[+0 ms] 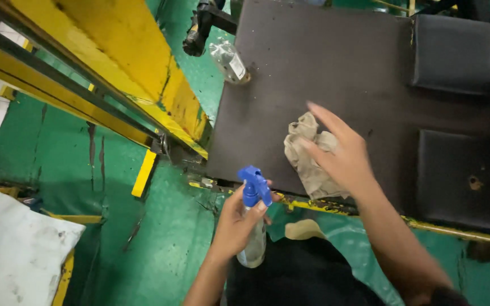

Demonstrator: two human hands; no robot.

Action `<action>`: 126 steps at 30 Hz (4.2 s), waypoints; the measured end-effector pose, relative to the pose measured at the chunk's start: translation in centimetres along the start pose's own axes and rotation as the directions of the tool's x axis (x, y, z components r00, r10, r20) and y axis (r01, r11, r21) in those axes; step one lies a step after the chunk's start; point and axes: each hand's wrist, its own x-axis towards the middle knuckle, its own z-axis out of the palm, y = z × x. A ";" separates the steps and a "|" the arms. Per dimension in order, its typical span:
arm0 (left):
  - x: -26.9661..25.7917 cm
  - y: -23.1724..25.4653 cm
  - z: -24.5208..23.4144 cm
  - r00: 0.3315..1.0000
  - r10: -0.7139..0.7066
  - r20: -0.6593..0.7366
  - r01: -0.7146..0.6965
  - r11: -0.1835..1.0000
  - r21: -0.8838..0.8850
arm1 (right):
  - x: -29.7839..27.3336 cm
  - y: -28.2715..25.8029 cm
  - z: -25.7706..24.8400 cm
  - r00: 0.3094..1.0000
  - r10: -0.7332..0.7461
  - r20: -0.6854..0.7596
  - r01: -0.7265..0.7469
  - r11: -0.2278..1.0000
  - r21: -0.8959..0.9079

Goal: The recorder sweeps the gym floor, sprays cleaning solution on gym bench pads, wipes them down with a cloth, and cleans equipment attachments.

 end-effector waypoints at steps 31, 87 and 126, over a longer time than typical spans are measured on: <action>-1.3 -0.8 -2.0 0.988 -0.014 -0.155 0.014 1.000 -0.004 | 21.4 3.8 11.0 0.881 -0.356 0.310 0.366 0.930 0.028; 10.1 -9.4 10.8 0.752 0.455 -0.476 -0.263 0.870 0.417 | -11.2 11.3 -14.2 0.932 0.019 -0.363 0.159 0.875 0.456; 14.7 20.0 6.0 0.515 0.787 0.341 -0.795 0.290 0.533 | 1.3 3.2 -9.4 0.668 -0.398 -0.629 -0.083 0.800 -0.594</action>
